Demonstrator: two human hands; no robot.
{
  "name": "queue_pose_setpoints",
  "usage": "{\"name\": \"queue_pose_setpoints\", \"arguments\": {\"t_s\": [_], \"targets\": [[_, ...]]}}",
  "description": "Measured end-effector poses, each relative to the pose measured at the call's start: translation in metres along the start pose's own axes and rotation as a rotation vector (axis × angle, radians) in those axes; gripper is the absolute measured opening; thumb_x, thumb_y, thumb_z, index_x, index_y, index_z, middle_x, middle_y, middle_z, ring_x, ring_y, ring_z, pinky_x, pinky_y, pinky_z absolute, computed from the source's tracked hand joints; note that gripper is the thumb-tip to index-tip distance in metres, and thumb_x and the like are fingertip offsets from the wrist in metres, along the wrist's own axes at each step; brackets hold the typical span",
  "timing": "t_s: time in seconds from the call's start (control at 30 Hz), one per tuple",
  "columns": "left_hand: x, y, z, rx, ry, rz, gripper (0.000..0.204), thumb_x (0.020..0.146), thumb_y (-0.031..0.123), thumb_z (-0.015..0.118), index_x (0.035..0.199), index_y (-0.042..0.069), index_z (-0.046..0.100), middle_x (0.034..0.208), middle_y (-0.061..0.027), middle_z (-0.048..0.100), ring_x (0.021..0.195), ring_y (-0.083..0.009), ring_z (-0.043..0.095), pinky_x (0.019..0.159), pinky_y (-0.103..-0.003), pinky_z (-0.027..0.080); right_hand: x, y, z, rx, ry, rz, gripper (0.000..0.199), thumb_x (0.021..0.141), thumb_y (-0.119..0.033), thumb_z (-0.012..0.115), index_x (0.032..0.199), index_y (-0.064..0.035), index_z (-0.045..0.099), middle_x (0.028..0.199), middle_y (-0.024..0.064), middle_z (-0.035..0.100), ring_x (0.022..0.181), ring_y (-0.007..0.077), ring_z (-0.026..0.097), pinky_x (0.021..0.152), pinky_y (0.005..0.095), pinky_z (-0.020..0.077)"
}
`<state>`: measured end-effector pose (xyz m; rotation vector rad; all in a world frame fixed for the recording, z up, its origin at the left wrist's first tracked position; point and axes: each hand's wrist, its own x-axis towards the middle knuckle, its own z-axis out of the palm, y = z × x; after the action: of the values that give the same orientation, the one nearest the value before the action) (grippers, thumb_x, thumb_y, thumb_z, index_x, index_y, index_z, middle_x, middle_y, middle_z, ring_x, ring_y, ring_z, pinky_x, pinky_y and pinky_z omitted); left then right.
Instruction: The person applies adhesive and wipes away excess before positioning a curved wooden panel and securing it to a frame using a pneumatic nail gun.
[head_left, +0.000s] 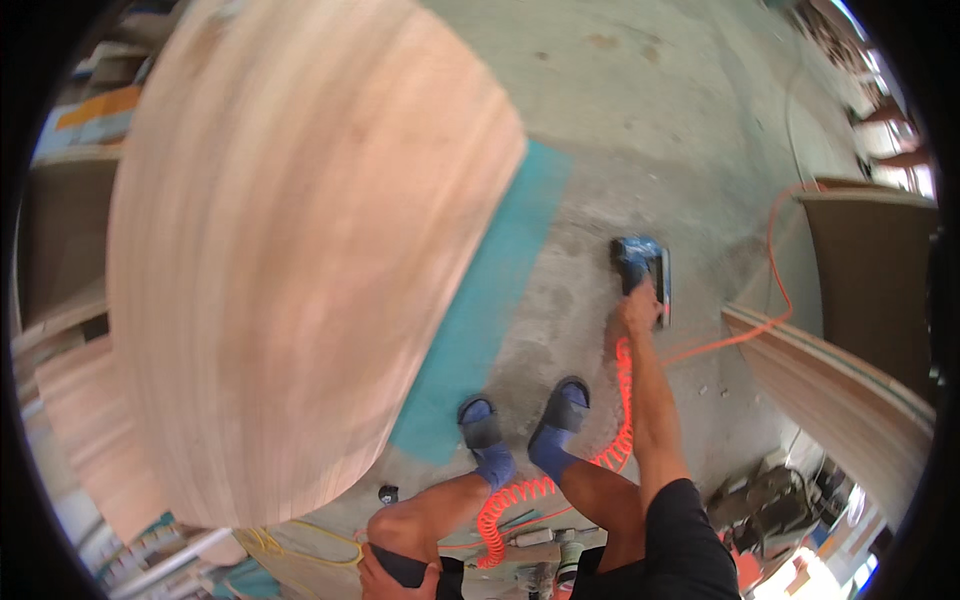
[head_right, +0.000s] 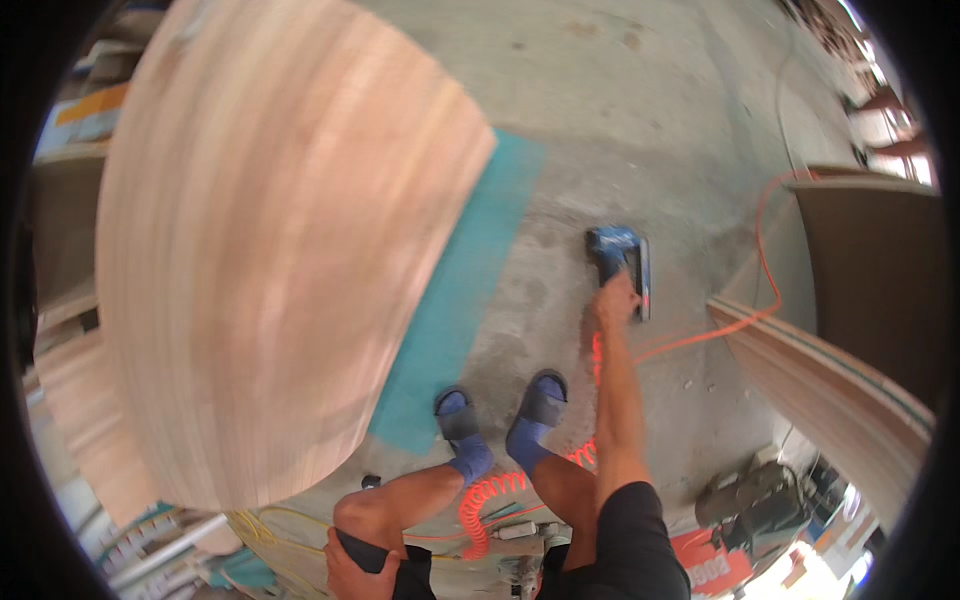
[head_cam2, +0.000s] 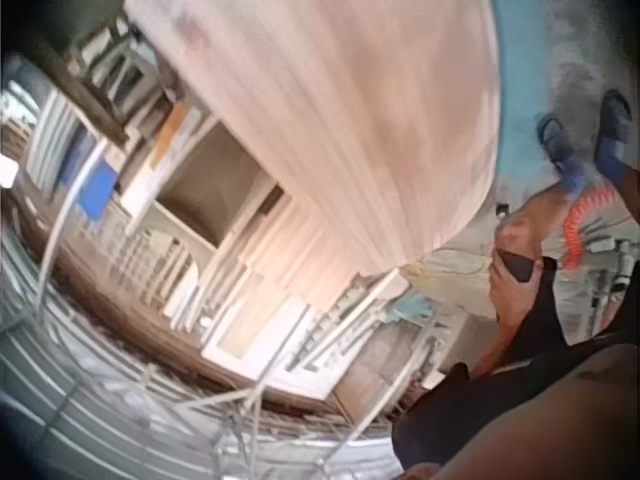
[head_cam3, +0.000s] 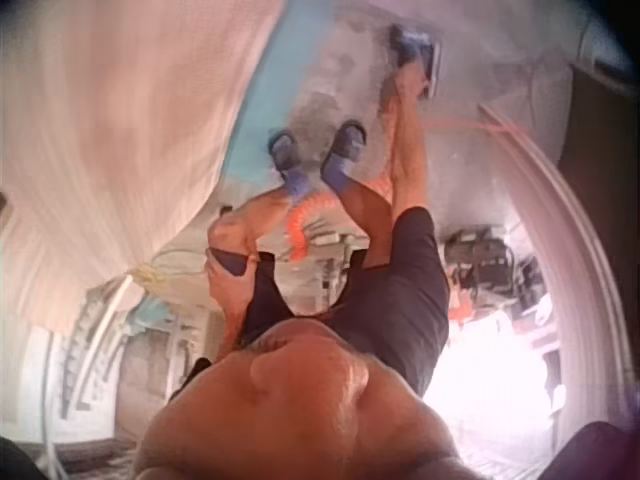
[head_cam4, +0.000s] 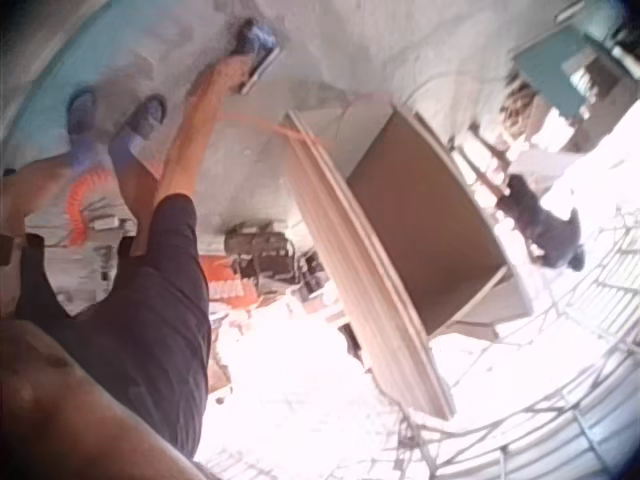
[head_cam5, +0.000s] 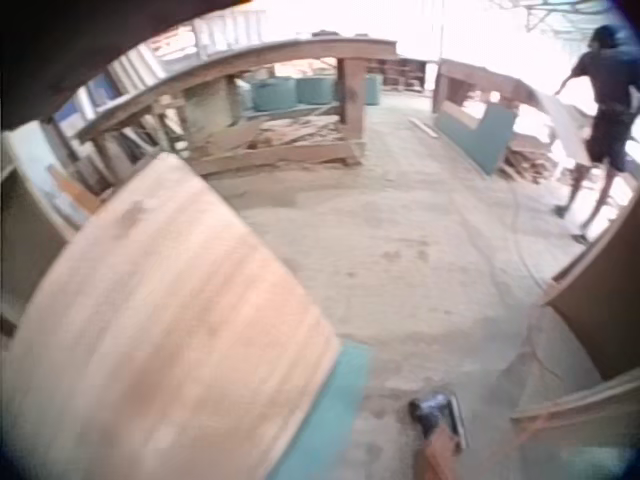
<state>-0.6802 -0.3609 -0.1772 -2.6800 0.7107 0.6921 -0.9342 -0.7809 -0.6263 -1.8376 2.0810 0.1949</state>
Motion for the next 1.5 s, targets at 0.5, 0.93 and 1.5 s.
{"name": "queue_pose_setpoints", "arguments": {"t_s": [0.5,0.93,1.5], "targets": [[-0.171,-0.174,0.017,-0.897,-0.484,-0.099,0.047,0.091,0.048,0.062,0.111,0.005,0.070,0.111,-0.0191,0.070,0.106,-0.0368,0.066,0.094,-0.047,0.051,-0.325,-0.053,-0.352,0.213,-0.174,-0.061,0.039,0.077,-0.028,0.071,0.093,0.0071,0.067,0.080,0.0209,0.070,0.072,0.0371,0.069,0.070,0.0470,0.0542],[-0.375,-0.155,0.190,-1.336,-0.237,-0.801,0.053,0.087,0.049,0.059,0.104,0.000,0.071,0.105,-0.0273,0.069,0.103,-0.0430,0.066,0.091,-0.050,0.052,-0.261,-0.124,-0.619,0.789,-0.721,-0.116,0.029,0.083,-0.025,0.071,0.104,-0.0072,0.064,0.090,0.0078,0.065,0.079,0.0225,0.062,0.070,0.0388,0.0515],[-0.425,-0.197,0.299,-1.327,-0.084,-0.738,0.039,0.090,0.041,0.057,0.100,0.008,0.074,0.103,-0.0208,0.072,0.097,-0.0395,0.070,0.086,-0.047,0.055,-0.794,-0.327,-0.515,0.386,-1.107,-0.855,0.029,0.086,-0.038,0.073,0.090,-0.0112,0.062,0.086,0.0013,0.060,0.082,0.0165,0.057,0.072,0.0330,0.0477]]}}
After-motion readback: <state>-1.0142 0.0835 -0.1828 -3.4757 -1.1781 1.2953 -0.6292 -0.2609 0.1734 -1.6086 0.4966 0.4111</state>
